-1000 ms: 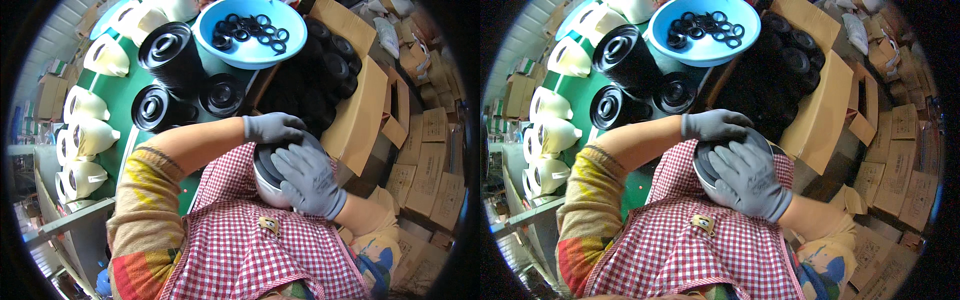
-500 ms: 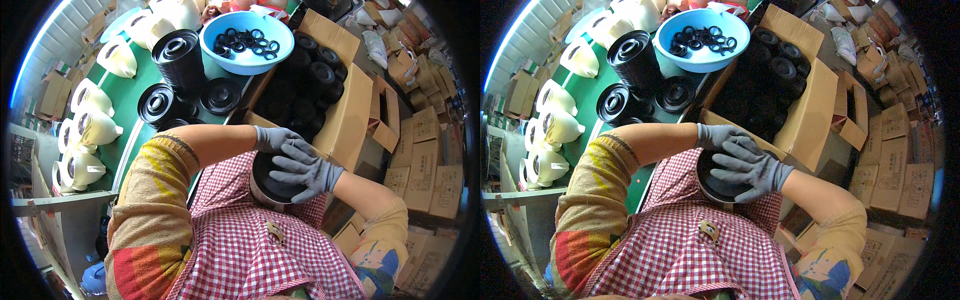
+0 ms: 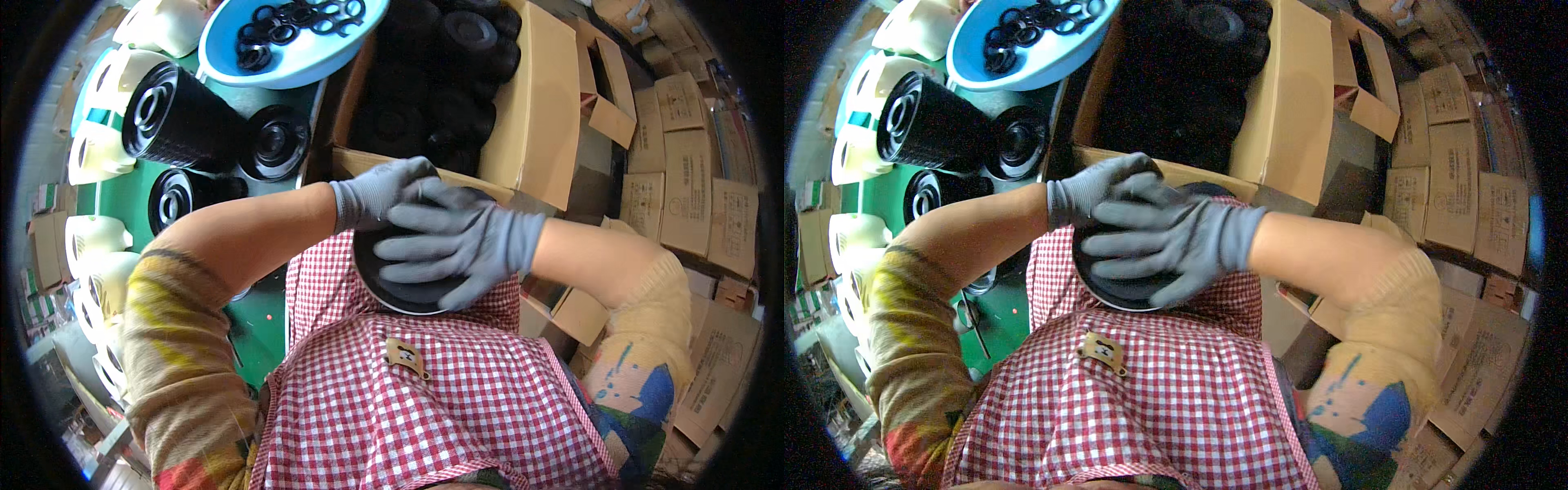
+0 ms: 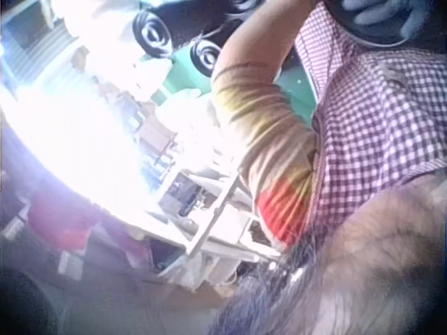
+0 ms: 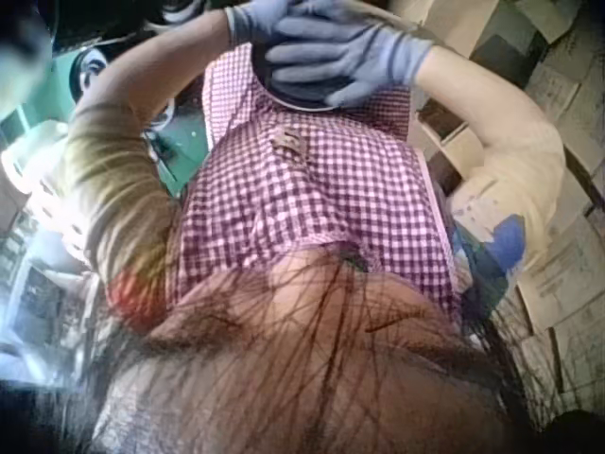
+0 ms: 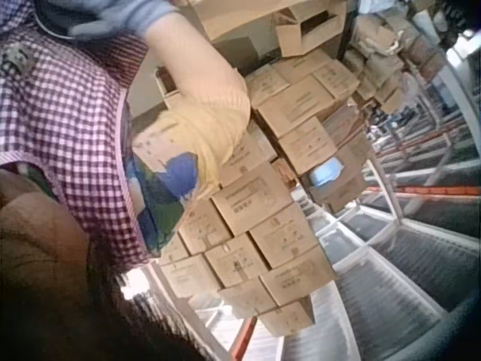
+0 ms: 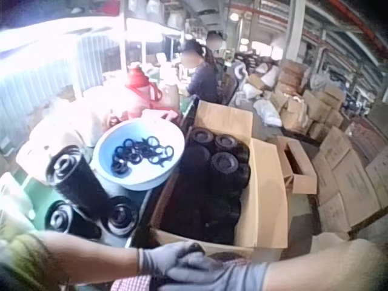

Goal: The person assembles white electric kettles by placing black lids onto the kettle bodies. They pick up each kettle, align and press the lid into place, then set the finished unit aside on the table.

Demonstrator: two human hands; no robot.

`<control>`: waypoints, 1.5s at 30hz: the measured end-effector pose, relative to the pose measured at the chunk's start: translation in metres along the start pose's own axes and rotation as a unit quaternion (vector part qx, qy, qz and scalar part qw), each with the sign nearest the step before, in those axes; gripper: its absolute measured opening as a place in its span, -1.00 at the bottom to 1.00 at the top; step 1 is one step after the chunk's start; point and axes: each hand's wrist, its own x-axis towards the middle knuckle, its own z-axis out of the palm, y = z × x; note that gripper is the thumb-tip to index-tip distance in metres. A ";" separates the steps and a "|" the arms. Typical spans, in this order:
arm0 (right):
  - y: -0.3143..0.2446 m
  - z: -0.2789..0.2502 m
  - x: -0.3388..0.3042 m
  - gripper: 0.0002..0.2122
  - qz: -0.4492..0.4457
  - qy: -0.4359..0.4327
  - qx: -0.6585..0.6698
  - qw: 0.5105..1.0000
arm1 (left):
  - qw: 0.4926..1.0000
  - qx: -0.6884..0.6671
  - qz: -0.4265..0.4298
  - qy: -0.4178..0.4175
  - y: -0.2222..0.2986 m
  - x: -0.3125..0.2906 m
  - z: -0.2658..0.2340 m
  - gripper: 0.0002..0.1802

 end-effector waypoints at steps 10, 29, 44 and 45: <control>0.008 0.003 -0.027 -0.41 0.048 0.023 0.095 0.994 | 0.997 -0.034 -0.008 -0.067 0.012 0.012 -0.016 -0.55; -0.019 0.017 0.018 -0.41 0.111 0.002 0.032 0.993 | 0.986 0.160 -0.053 -0.021 0.012 0.041 -0.006 -0.60; 0.010 0.002 -0.007 -0.26 0.072 -0.046 0.054 0.995 | 0.995 0.079 -0.061 -0.020 0.005 0.022 -0.013 -0.61; 0.000 0.003 -0.001 -0.28 0.104 -0.042 0.045 0.993 | 0.987 0.140 -0.073 -0.040 0.012 0.029 -0.015 -0.60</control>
